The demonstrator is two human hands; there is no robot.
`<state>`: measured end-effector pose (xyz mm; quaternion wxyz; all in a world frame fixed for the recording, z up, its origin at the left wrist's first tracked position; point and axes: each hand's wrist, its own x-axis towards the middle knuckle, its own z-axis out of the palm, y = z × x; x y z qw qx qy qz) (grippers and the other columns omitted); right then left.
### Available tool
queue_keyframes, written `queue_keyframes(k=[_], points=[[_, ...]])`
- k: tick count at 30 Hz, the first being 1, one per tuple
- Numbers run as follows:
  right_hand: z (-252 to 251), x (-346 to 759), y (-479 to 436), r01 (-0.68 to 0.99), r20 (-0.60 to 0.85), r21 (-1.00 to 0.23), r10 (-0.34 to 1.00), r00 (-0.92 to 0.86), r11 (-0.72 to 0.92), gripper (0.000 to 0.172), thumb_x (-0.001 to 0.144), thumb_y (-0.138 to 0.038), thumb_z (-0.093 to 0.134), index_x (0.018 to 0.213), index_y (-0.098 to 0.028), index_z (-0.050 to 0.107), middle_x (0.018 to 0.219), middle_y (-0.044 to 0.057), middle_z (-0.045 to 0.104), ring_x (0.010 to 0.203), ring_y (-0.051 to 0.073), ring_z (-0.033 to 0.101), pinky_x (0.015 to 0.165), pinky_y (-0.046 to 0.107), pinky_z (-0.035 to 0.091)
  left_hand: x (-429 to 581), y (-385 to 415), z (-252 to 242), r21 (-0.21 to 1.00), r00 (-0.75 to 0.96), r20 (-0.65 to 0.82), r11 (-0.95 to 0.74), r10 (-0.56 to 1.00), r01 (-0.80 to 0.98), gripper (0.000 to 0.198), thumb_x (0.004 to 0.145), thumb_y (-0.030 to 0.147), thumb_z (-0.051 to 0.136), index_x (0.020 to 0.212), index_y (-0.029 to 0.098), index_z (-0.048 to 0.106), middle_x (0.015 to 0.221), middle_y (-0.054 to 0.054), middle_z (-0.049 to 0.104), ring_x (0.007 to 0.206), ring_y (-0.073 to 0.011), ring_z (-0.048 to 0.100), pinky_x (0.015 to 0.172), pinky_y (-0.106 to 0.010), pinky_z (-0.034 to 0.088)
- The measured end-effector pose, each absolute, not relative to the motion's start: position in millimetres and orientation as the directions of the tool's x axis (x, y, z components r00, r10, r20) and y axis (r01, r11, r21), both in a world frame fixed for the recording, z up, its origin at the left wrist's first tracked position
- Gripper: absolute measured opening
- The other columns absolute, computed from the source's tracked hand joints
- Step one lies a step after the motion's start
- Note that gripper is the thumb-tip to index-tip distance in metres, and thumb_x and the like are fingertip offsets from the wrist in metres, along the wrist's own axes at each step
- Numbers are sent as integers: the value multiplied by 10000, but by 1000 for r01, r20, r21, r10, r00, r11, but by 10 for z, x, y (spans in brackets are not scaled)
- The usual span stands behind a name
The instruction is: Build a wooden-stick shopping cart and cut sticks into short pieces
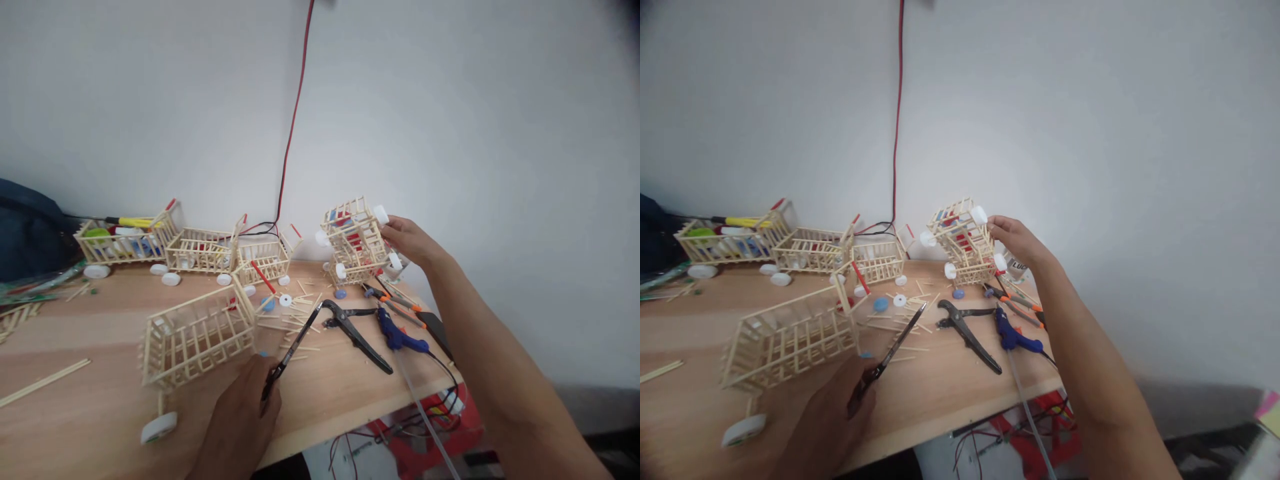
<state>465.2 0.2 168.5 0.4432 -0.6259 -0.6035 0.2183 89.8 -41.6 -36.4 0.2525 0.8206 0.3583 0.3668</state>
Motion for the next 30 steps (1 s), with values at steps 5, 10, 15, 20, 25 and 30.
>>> queue_keyframes(k=[5, 10, 15, 20, 25, 30], points=[[1728, 4562, 16, 620, 256, -779, 951, 174, 96, 279, 766, -491, 689, 842, -227, 640, 766, 3, 639, 683, 147, 554, 628, 278, 457, 885, -423, -355, 669, 480, 419, -619, 771, 410, 230, 849, 171, 451, 1005, 232, 610, 795, -15, 627, 689, -172, 618, 641, -276, 505], [1776, 4423, 5, 701, 263, -708, 953, 150, 85, 269, 781, -496, 654, 807, -230, 637, 711, -11, 596, 629, 131, 506, 614, 276, 436, 884, -426, -354, 675, 479, 423, -620, 769, 400, 252, 839, 150, 446, 1009, 240, 609, 807, -12, 635, 709, -174, 625, 664, -281, 509], [1799, 4352, 33, 755, 286, -647, 951, 118, 101, 275, 784, -497, 645, 801, -222, 637, 713, -3, 602, 667, 146, 525, 679, 301, 444, 891, -430, -321, 696, 476, 408, -603, 779, 389, 240, 826, 134, 451, 978, 239, 604, 808, -5, 638, 717, -173, 627, 686, -283, 508], [1747, 4401, 98, 833, 342, -534, 938, 57, 144, 272, 837, -493, 579, 843, -226, 631, 735, 7, 618, 677, 164, 539, 690, 314, 434, 891, -467, -252, 729, 467, 370, -563, 803, 390, 225, 837, 136, 449, 973, 236, 598, 833, -10, 640, 757, -179, 628, 728, -298, 508], [1580, 4415, 122, 958, 532, -198, 843, -75, 210, 199, 913, -382, 484, 880, -239, 618, 895, 60, 674, 865, 229, 592, 824, 367, 427, 891, -479, -220, 735, 464, 354, -548, 812, 399, 219, 830, 108, 445, 953, 232, 578, 822, -6, 630, 772, -175, 631, 729, -287, 510], [1328, 4313, 153, 973, 633, 26, 749, -194, 230, 220, 960, -344, 417, 909, -237, 602, 899, 82, 653, 905, 248, 564, 837, 387, 429, 875, -435, -238, 700, 505, 380, -598, 775, 391, 227, 825, 113, 454, 976, 229, 578, 823, -7, 639, 722, -171, 633, 674, -279, 513]])
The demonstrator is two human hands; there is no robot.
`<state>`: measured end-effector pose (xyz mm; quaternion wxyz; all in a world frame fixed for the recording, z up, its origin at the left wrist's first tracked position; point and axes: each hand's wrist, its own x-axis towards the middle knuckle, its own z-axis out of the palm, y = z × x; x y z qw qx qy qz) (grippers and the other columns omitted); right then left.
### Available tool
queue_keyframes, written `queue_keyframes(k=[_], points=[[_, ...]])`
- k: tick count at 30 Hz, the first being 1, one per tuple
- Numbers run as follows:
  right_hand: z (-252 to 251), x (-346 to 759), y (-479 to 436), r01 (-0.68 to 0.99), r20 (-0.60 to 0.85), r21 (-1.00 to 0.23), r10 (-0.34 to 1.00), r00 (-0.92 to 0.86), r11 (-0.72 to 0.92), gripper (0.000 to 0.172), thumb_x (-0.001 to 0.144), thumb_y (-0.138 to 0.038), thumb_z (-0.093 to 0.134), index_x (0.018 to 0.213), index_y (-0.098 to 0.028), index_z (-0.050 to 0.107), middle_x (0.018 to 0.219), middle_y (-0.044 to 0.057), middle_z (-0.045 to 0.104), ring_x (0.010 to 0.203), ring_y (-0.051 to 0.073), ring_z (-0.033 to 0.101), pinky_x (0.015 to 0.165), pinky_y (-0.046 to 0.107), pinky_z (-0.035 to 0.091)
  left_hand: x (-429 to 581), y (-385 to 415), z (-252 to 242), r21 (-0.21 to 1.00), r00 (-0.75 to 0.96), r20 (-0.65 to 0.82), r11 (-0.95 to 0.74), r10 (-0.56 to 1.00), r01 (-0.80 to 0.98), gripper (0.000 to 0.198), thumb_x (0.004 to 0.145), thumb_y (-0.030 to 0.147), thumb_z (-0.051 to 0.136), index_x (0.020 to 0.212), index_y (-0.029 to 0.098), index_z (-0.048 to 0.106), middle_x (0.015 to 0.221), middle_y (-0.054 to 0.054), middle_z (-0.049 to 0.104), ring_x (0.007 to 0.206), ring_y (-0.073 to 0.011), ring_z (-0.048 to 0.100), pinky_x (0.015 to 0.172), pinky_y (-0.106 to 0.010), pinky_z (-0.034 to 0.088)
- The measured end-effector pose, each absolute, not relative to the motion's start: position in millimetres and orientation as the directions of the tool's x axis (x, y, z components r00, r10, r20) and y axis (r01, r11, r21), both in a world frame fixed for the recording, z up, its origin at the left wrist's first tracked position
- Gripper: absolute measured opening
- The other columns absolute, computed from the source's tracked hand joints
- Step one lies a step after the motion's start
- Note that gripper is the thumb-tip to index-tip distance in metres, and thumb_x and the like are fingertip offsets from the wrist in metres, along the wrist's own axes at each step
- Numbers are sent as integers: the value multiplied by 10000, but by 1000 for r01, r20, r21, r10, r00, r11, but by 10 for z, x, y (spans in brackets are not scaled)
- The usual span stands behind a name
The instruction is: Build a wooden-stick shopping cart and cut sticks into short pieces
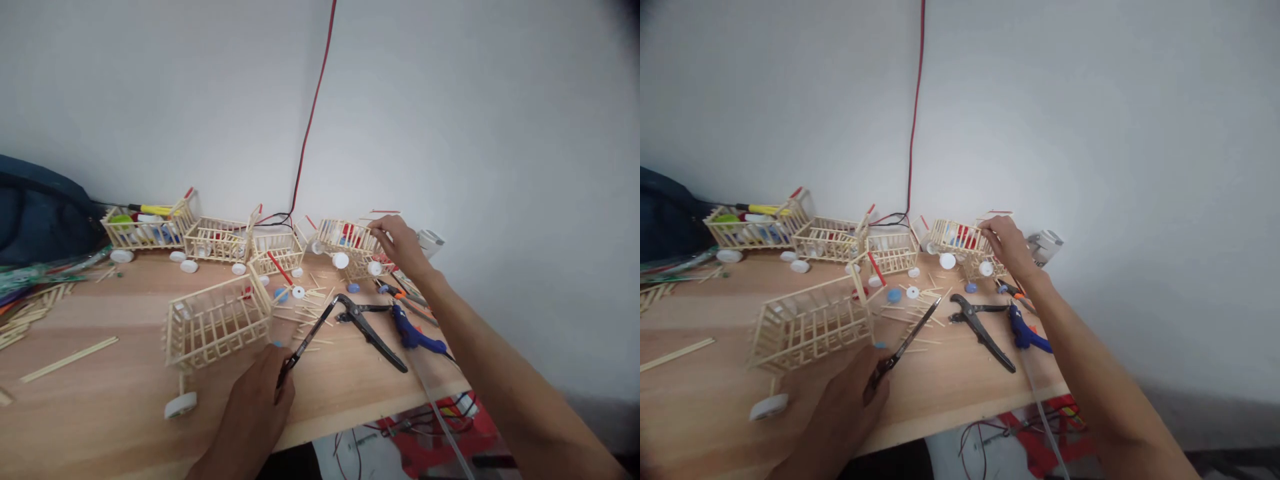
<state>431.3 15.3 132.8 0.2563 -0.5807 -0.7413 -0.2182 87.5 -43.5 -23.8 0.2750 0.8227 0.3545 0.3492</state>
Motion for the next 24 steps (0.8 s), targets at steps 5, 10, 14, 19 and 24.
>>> queue_keyframes(k=[5, 10, 14, 19, 24], points=[[1052, 4156, 240, 963, 641, 175, 719, -269, 205, 273, 1000, -315, 366, 946, -202, 609, 884, 90, 637, 874, 239, 529, 814, 375, 419, 854, -436, -232, 688, 519, 378, -607, 767, 397, 202, 843, 127, 450, 969, 226, 574, 819, -15, 639, 717, -174, 633, 670, -284, 516], [830, 4058, 316, 934, 654, 334, 681, -328, 129, 235, 998, -273, 403, 950, -199, 621, 903, 82, 645, 869, 231, 508, 805, 350, 392, 858, -440, -218, 695, 533, 369, -607, 761, 386, 205, 849, 137, 446, 984, 222, 576, 843, -27, 644, 735, -181, 636, 676, -295, 517], [745, 3998, 351, 929, 690, 365, 650, -319, 68, 209, 990, -246, 432, 942, -193, 628, 897, 78, 648, 860, 227, 500, 776, 346, 366, 877, -438, -220, 707, 520, 370, -596, 770, 380, 202, 840, 128, 436, 954, 217, 578, 832, -28, 638, 738, -186, 636, 667, -301, 511], [794, 3880, 420, 940, 710, 336, 642, -288, 50, 227, 995, -240, 411, 960, -200, 632, 905, 82, 649, 880, 235, 496, 782, 351, 363, 878, -444, -215, 712, 519, 369, -593, 771, 376, 213, 836, 125, 443, 966, 220, 583, 851, -24, 638, 749, -184, 633, 680, -301, 505], [776, 3840, 513, 952, 682, 305, 689, -243, 33, 269, 1005, -246, 370, 971, -183, 629, 926, 97, 638, 889, 241, 485, 830, 350, 374, 863, -457, -195, 712, 511, 358, -582, 781, 392, 208, 831, 128, 446, 952, 222, 588, 821, -20, 632, 736, -186, 632, 674, -299, 503]])
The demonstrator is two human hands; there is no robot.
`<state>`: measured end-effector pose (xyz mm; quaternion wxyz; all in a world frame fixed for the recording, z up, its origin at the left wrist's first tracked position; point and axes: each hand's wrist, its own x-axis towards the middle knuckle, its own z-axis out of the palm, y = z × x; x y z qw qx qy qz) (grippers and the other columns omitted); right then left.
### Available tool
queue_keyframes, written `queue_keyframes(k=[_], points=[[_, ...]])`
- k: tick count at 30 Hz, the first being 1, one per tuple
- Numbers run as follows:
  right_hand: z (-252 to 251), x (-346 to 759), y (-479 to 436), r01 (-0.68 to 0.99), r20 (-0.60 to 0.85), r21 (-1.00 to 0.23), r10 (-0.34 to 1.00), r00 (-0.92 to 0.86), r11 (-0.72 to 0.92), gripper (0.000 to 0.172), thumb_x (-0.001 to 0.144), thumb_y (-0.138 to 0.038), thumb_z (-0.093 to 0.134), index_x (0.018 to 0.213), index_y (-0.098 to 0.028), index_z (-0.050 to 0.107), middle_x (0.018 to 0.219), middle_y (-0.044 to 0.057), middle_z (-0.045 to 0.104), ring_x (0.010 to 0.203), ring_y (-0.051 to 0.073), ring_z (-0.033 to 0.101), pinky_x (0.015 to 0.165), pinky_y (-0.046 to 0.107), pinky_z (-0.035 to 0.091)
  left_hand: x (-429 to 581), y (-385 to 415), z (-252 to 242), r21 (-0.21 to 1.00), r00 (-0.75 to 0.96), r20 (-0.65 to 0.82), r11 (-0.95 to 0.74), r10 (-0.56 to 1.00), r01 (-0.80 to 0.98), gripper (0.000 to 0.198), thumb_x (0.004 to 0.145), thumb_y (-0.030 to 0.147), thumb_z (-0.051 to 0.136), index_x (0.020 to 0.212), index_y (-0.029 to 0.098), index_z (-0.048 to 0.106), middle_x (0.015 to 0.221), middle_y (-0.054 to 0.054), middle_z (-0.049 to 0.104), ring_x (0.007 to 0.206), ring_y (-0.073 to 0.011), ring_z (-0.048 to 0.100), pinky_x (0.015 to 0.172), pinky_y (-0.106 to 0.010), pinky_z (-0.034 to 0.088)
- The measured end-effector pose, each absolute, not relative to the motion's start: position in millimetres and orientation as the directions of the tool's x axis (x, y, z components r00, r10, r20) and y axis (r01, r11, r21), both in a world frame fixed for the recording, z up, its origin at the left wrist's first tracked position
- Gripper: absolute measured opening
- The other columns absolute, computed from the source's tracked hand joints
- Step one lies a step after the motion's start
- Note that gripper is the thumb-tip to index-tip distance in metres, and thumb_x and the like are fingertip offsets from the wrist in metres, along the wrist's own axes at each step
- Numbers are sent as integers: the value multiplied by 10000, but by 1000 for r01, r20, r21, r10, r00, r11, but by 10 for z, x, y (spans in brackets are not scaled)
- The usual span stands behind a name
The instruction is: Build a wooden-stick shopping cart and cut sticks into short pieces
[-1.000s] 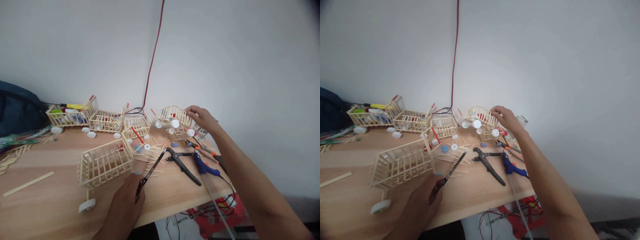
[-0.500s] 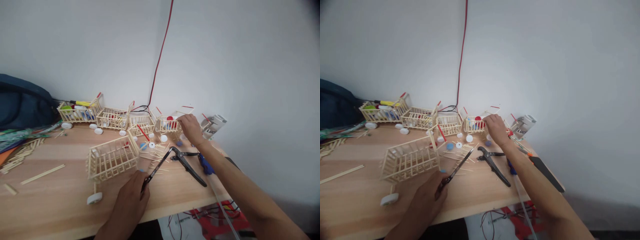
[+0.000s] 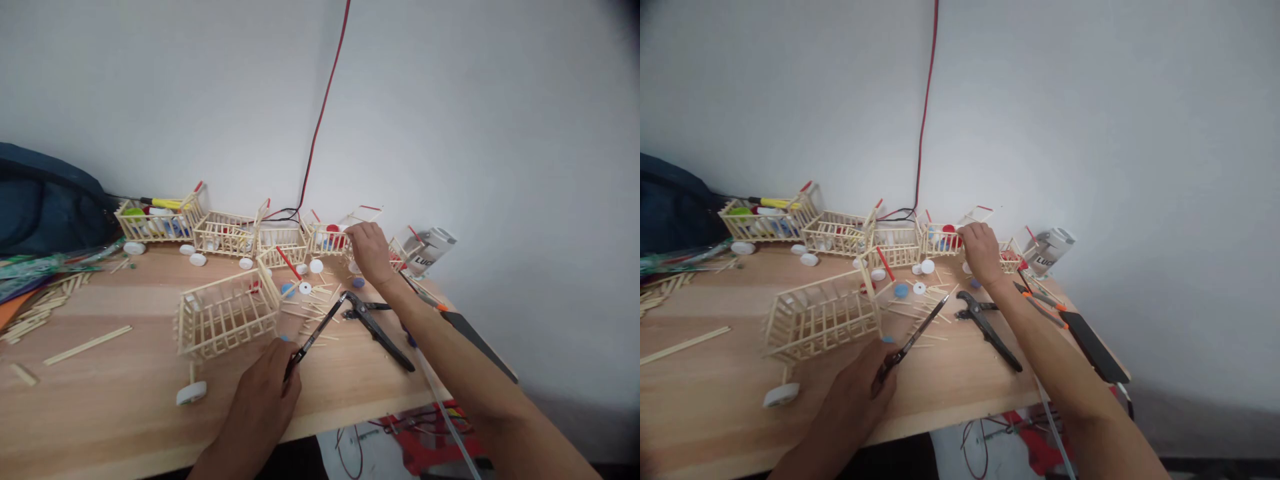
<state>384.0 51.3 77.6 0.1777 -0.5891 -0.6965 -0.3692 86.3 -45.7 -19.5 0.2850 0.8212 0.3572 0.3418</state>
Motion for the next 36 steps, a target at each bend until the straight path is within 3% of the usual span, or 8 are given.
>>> queue_keyframes(k=[8, 18, 21, 25, 28, 31, 36], points=[[438, 3951, 515, 951, 567, 308, 808, -159, -29, 230, 969, -170, 401, 1029, -140, 620, 998, 128, 629, 945, 258, 475, 874, 351, 363, 871, -458, -230, 726, 511, 351, -573, 785, 381, 224, 823, 116, 432, 948, 224, 584, 834, -20, 623, 744, -184, 626, 686, -300, 499], [511, 3848, 428, 913, 376, 395, 925, -57, -104, 127, 917, -159, 527, 1017, -160, 605, 977, 101, 633, 897, 221, 534, 763, 326, 392, 881, -471, -221, 745, 521, 310, -543, 795, 387, 240, 813, 91, 437, 964, 218, 574, 862, -24, 618, 791, -190, 622, 714, -315, 493], [537, 3835, 450, 918, 366, 380, 930, -40, -111, 128, 928, -176, 521, 1014, -147, 613, 966, 78, 637, 892, 204, 566, 782, 341, 431, 866, -478, -177, 747, 541, 303, -548, 785, 377, 241, 822, 89, 439, 980, 212, 572, 892, -29, 625, 806, -184, 620, 729, -312, 492], [560, 3863, 413, 947, 359, 322, 928, -97, -26, 192, 923, -156, 498, 1046, -141, 644, 1006, 143, 673, 951, 248, 587, 821, 353, 437, 847, -497, -126, 741, 565, 299, -561, 769, 371, 224, 820, 77, 434, 958, 204, 555, 898, -36, 635, 811, -179, 617, 729, -301, 486], [618, 3886, 272, 969, 432, 248, 895, -109, -2, 254, 905, -159, 511, 1122, -123, 637, 1086, 170, 677, 984, 279, 603, 866, 401, 455, 840, -522, -107, 730, 600, 289, -577, 746, 366, 209, 819, 86, 436, 957, 206, 537, 907, -36, 640, 820, -186, 617, 730, -305, 479], [727, 3812, 52, 993, 548, 74, 829, -114, 88, 243, 920, -225, 504, 1097, -154, 655, 1052, 140, 695, 973, 285, 631, 867, 437, 485, 819, -593, -79, 742, 618, 293, -581, 729, 334, 230, 806, 89, 447, 981, 212, 531, 913, -31, 645, 809, -182, 613, 732, -301, 471], [947, 3343, -207, 903, 470, -317, 875, -116, 290, 318, 946, -375, 499, 1205, -228, 613, 1109, 86, 693, 899, 205, 676, 797, 351, 543, 597, -828, 21, 824, 605, 290, -515, 741, 236, 184, 801, 107, 475, 936, 214, 539, 846, -20, 650, 703, -155, 585, 658, -272, 455]])
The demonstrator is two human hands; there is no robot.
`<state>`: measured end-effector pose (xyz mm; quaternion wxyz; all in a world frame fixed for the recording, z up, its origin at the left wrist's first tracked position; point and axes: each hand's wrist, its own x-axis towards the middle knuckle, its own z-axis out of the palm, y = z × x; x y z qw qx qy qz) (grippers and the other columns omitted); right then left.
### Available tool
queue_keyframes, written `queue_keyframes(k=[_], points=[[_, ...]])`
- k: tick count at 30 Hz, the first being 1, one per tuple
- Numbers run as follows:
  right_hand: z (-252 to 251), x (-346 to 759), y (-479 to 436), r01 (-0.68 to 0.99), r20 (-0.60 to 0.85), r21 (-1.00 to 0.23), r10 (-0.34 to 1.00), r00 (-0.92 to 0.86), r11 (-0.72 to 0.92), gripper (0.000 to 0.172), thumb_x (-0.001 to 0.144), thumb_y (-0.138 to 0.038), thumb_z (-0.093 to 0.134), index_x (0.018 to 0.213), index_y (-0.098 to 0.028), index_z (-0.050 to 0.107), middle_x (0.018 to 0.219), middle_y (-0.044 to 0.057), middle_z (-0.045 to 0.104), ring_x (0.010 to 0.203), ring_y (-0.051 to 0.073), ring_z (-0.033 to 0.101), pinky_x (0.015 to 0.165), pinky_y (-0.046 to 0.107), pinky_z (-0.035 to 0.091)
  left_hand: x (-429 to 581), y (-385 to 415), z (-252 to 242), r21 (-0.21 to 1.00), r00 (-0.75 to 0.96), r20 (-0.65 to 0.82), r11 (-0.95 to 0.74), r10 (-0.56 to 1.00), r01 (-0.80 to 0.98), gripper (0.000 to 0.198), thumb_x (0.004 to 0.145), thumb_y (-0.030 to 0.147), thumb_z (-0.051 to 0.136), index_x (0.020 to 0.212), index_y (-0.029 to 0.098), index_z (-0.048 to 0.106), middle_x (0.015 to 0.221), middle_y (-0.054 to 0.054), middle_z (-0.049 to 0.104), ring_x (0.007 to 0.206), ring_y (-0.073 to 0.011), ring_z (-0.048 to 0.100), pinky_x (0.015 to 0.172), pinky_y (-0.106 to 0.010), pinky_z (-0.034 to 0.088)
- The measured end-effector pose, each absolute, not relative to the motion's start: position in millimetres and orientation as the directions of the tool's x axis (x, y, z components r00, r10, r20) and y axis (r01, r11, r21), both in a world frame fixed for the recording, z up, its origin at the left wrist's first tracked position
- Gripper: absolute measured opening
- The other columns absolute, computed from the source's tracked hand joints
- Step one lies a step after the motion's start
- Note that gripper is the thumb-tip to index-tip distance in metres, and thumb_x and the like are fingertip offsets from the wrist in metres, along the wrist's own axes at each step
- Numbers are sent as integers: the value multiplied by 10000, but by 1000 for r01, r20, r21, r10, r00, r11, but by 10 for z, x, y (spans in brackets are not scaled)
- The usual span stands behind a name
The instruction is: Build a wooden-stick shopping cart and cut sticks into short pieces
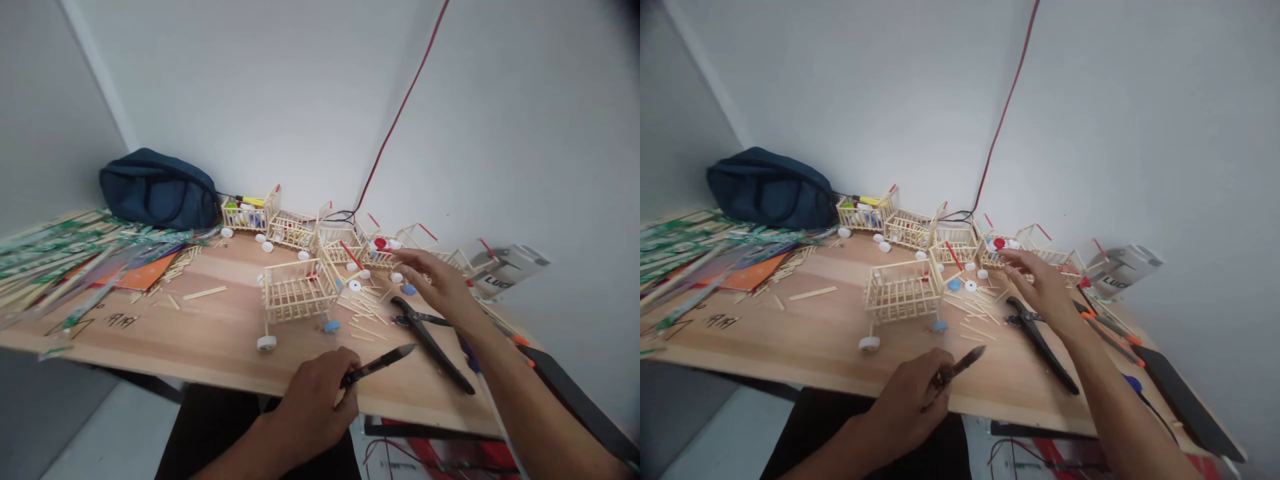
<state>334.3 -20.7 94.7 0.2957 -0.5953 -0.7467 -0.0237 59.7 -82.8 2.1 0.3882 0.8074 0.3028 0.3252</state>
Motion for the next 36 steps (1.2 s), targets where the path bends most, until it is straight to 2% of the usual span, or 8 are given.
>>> queue_keyframes(k=[4, 8, 12, 20, 28, 30, 32, 36], points=[[1040, 2955, -146, 779, 400, -478, 890, -219, 406, 412, 945, -418, 505, 1328, -271, 540, 1163, 75, 673, 1047, 206, 651, 879, 356, 538, 134, -921, 83, 872, 509, 307, -452, 804, 189, 127, 917, 258, 446, 875, 207, 554, 780, -25, 638, 654, -147, 577, 584, -250, 452], [1068, 2801, -12, 695, 338, -514, 863, -375, 503, 532, 910, -427, 571, 1414, -302, 455, 1330, 86, 598, 1168, 228, 596, 953, 406, 517, -514, -748, 81, 866, 189, 309, -358, 932, 350, 205, 920, 373, 476, 923, 204, 592, 801, -18, 643, 697, -158, 599, 631, -255, 468], [1080, 2773, 32, 685, 263, -498, 845, -466, 532, 548, 903, -424, 583, 1425, -322, 447, 1461, 86, 494, 1209, 247, 571, 971, 438, 504, -1109, -422, 45, 848, -59, 354, -294, 933, 440, 226, 874, 417, 528, 909, 198, 574, 777, -2, 608, 701, -152, 576, 673, -257, 445], [1060, 2578, -4, 723, 410, -372, 802, -435, 583, 208, 881, -359, 551, 1011, -225, 642, 971, 65, 694, 879, 198, 660, 773, 344, 539, -1409, -75, -78, 930, -176, 311, -260, 934, 261, 259, 817, 419, 560, 924, 184, 538, 695, 4, 613, 666, -155, 596, 719, -273, 471], [1015, 2277, -204, 815, 531, -205, 761, -372, 541, 116, 869, -290, 557, 902, -220, 643, 886, 48, 709, 754, 181, 651, 692, 301, 506, -1421, -138, -124, 952, -229, 292, -257, 929, 169, 331, 799, 408, 577, 1020, 163, 543, 698, 0, 624, 686, -155, 609, 692, -264, 477], [987, 2206, -251, 834, 547, -188, 760, -350, 519, 137, 859, -260, 561, 959, -217, 644, 889, 50, 710, 760, 191, 661, 712, 318, 513, -1431, -143, -110, 958, -237, 275, -245, 932, 149, 354, 786, 414, 586, 1030, 161, 549, 691, 1, 626, 659, -148, 601, 626, -240, 459], [967, 2178, -303, 839, 532, -181, 768, -355, 514, 301, 862, -249, 559, 1158, -223, 603, 921, 53, 710, 794, 203, 670, 743, 343, 522, -1434, -148, -99, 956, -244, 277, -242, 929, 165, 368, 779, 425, 587, 1035, 162, 558, 689, 2, 631, 631, -142, 593, 589, -228, 443], [972, 2276, -461, 841, 501, -188, 786, -362, 507, 606, 895, -282, 530, 1470, -262, 339, 968, 58, 694, 812, 210, 671, 736, 369, 540, -1420, -176, -75, 953, -251, 290, -256, 924, 159, 400, 763, 449, 589, 1031, 155, 558, 691, -1, 632, 634, -144, 596, 600, -229, 448]])
